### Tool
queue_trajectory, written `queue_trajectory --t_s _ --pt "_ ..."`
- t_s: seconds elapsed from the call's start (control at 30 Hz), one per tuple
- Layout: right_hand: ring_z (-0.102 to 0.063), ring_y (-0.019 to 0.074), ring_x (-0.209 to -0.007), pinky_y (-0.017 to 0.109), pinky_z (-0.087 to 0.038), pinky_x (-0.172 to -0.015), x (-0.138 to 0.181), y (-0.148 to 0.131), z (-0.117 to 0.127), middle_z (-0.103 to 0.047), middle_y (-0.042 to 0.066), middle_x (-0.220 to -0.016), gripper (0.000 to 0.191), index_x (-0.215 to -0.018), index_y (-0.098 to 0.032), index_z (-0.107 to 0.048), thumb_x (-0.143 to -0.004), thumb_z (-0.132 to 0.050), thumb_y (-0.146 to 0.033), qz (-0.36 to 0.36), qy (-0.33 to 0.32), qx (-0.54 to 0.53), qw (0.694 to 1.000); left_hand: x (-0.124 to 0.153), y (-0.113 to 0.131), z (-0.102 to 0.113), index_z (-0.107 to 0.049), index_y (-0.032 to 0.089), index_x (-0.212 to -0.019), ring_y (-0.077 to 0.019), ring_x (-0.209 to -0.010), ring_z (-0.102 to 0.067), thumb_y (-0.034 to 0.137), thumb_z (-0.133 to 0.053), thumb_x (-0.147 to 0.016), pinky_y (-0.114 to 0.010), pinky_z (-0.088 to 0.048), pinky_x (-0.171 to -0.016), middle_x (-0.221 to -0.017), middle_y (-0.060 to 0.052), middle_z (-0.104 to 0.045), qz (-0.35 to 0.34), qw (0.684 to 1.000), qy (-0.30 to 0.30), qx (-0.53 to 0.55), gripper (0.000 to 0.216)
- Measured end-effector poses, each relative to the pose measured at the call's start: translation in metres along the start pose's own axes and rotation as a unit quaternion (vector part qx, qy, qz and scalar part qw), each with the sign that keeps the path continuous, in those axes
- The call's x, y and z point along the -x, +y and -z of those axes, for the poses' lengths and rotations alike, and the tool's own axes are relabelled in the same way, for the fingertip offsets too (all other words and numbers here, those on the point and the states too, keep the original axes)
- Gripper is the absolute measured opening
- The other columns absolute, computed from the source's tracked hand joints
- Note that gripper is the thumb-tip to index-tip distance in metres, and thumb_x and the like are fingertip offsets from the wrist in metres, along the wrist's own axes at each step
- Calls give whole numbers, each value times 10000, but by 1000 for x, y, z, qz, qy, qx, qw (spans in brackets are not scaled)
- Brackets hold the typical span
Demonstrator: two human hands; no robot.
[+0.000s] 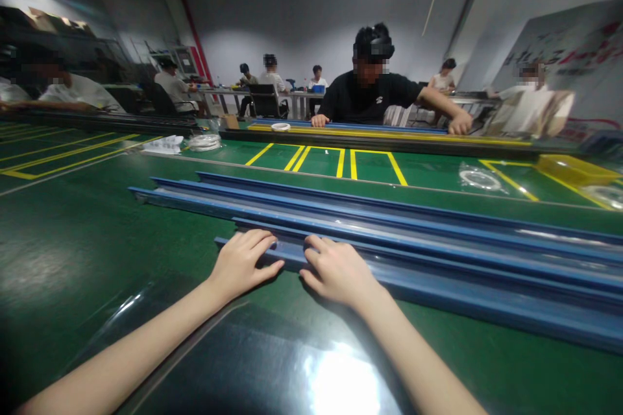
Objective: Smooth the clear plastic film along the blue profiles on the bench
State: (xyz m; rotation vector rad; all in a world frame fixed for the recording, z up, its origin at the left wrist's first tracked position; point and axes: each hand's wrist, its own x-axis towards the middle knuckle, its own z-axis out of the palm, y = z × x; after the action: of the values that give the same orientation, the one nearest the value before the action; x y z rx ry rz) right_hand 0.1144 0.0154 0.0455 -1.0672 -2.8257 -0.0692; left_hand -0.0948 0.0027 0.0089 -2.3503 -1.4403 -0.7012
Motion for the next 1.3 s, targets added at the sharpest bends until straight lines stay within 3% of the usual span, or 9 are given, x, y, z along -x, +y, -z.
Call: queue_trajectory --t_s 1.3 --pt "-536 172 -854 278 -411 -682 1 0 0 -500 100 -1118 279 -902 -155 -562 -828 -374 -347 0 4 -9 1000 0 0 0 -573 170 -933 -211 -915 -548 434 -476 -759 -331 -404 -746 -973 -68 -623 -3 1000 4 0 331"
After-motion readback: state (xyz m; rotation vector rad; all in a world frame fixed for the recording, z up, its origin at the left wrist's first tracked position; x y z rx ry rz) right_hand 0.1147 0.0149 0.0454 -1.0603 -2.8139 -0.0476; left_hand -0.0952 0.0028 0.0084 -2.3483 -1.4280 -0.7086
